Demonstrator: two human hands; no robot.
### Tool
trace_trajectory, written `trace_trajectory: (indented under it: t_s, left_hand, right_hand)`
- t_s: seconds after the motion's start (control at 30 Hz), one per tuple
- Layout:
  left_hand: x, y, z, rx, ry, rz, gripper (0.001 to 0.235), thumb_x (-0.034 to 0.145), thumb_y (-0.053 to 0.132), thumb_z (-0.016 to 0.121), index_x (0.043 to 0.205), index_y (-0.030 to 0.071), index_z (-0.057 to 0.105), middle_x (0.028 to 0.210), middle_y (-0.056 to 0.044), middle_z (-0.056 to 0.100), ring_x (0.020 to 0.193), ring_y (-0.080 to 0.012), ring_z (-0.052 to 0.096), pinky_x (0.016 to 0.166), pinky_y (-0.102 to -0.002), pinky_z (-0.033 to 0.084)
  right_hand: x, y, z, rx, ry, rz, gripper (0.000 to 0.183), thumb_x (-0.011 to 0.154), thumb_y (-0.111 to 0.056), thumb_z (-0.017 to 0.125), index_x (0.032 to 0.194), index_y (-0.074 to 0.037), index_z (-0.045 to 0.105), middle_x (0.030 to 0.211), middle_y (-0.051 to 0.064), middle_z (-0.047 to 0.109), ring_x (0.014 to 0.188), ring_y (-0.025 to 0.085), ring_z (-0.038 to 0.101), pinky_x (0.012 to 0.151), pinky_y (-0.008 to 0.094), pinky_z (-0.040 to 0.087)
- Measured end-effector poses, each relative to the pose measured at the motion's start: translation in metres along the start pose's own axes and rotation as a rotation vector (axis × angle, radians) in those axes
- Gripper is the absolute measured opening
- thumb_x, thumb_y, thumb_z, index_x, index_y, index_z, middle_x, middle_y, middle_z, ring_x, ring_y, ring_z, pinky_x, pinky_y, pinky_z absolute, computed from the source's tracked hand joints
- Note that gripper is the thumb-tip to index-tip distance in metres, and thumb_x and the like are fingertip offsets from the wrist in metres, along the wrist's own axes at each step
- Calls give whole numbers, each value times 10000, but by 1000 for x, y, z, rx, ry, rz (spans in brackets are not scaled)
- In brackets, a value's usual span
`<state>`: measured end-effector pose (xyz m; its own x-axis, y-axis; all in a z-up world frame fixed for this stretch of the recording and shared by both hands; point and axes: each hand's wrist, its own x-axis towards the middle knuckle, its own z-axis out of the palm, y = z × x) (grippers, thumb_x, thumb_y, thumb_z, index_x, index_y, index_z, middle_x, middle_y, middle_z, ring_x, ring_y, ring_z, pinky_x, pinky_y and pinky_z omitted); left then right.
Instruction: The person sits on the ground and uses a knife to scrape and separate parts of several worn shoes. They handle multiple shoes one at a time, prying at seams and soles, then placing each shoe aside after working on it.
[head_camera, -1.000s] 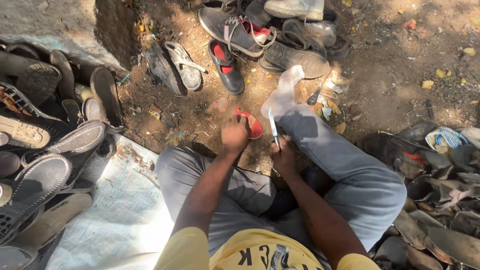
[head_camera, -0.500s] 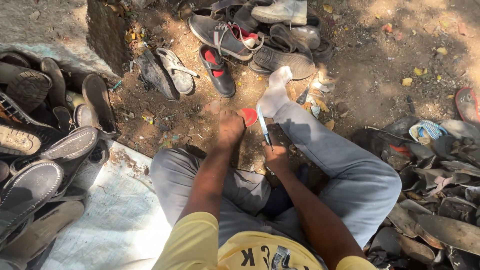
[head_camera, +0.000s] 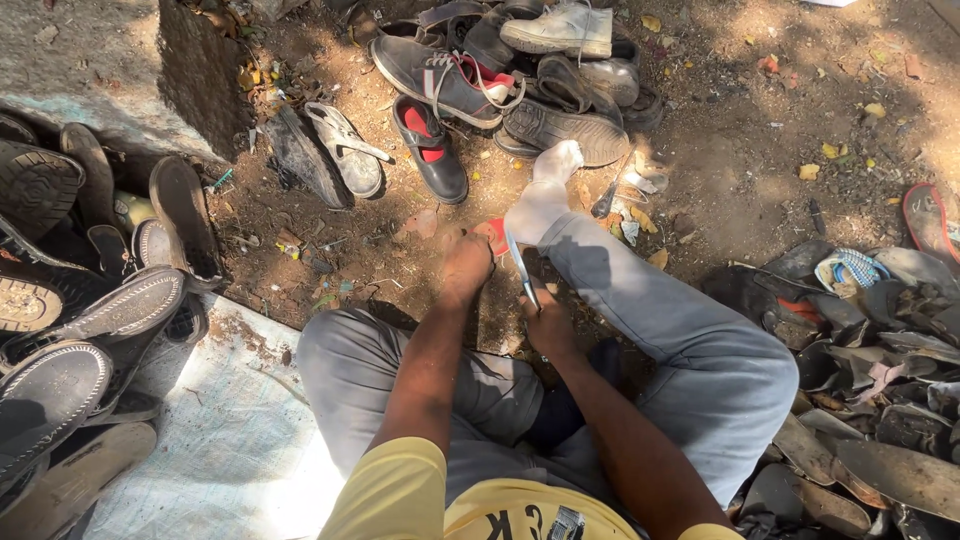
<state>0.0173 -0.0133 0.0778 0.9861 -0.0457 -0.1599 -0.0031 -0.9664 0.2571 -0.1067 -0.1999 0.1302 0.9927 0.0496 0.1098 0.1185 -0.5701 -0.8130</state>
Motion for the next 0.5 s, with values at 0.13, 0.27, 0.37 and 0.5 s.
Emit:
trace_trajectory:
  t_s: [0.13, 0.27, 0.37, 0.5]
  left_hand:
    - [-13, -25, 6, -229, -49, 14, 273, 881, 196, 687, 1109, 45, 688, 1141, -197, 685, 1103, -375, 635, 979, -491, 495]
    - [-31, -12, 2, -70, 119, 119, 212, 767, 92, 711, 977, 68, 721, 1064, -161, 701, 1108, -366, 608, 984, -530, 462]
    - [-41, -5, 2, -127, 292, 123, 227, 654, 87, 760, 877, 59, 731, 1020, -161, 704, 1080, -402, 593, 935, -549, 464]
    - [-43, -3, 13, -197, 458, 174, 182, 673, 40, 730, 852, 71, 718, 973, -134, 696, 1092, -403, 599, 967, -501, 489]
  right_hand:
    - [-1, -11, -11, -217, -111, 20, 378, 942, -241, 642, 1283, -86, 690, 829, 266, 693, 800, 472, 682, 696, 536, 533]
    - [18, -15, -13, -360, -91, -213, 455, 932, -209, 639, 1365, -68, 639, 946, 257, 715, 769, 459, 698, 660, 538, 551]
    - [27, -12, -3, -374, -17, -330, 422, 954, -214, 631, 1356, -88, 641, 930, 220, 726, 730, 418, 702, 642, 501, 567]
    - [47, -8, 15, -389, -51, -320, 439, 934, -206, 629, 1357, -98, 673, 755, 186, 697, 649, 383, 688, 594, 483, 556]
